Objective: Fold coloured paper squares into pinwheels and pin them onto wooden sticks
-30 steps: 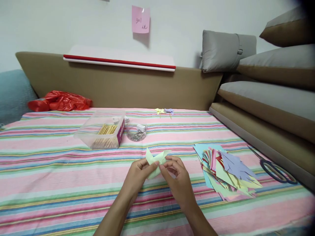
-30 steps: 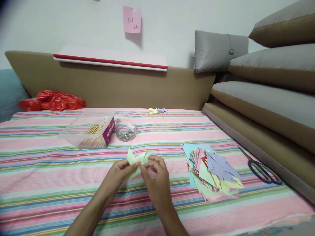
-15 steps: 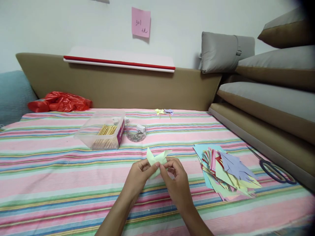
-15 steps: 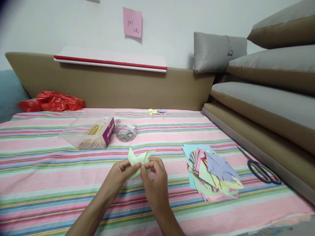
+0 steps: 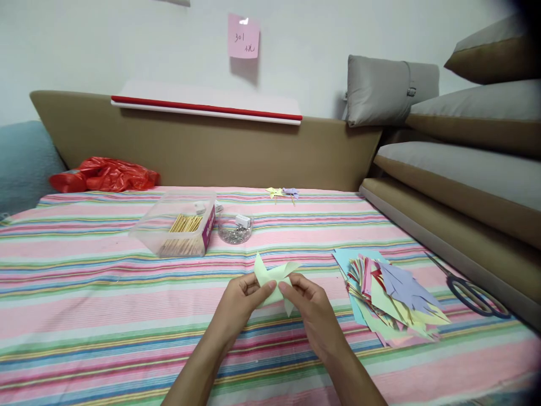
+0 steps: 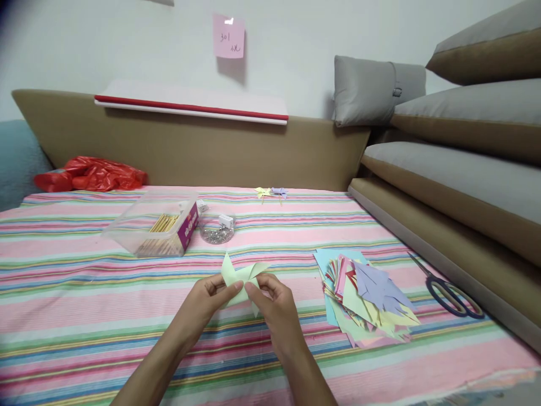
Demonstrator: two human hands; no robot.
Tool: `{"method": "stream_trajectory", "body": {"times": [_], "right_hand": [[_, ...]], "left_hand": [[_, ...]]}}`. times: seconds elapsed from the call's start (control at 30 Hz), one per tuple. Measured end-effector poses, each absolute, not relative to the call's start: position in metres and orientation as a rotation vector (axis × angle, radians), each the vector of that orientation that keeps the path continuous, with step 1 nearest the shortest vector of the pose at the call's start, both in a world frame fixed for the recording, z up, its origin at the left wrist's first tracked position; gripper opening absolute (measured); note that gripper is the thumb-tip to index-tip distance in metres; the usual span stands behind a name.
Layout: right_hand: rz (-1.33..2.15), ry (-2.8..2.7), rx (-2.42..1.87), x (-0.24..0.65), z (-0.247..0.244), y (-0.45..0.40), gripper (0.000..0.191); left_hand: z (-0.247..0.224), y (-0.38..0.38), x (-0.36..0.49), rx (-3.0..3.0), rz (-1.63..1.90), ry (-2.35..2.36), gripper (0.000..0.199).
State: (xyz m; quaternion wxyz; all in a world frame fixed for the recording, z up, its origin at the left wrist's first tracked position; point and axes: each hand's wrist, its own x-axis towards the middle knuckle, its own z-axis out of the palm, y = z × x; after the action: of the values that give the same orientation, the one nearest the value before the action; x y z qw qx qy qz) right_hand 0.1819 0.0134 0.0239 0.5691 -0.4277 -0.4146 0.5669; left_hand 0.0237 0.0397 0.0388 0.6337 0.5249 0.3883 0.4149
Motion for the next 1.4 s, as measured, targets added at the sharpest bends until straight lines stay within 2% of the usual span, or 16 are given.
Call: {"method": "stream_trajectory", "body": {"times": [0.27,0.9,1.0,1.2,1.4], "right_hand": [[1.162,-1.048,-1.093,0.179,0.016,0.014,0.026],[0.992,-1.247,-1.186,0.179,0.004,0.019,0.027],[0.953,-1.224,-1.242,0.184,0.011,0.027,0.035],[0.489,-1.586,-1.287,0.188,0.041,0.091,0.032],[0.267,-2.122,-1.239,0.141,0.064,0.19,0.018]], "left_hand": [[0.023,0.044,0.021,1.42,0.936,0.972,0.035],[0.018,0.037,0.027,1.437,1.001,1.073,0.031],[0.02,0.043,0.022,1.305,1.067,0.977,0.03],[0.036,0.061,-0.014,0.986,1.322,0.958,0.042],[0.034,0.066,-0.049,1.433,1.181,1.343,0.026]]}}
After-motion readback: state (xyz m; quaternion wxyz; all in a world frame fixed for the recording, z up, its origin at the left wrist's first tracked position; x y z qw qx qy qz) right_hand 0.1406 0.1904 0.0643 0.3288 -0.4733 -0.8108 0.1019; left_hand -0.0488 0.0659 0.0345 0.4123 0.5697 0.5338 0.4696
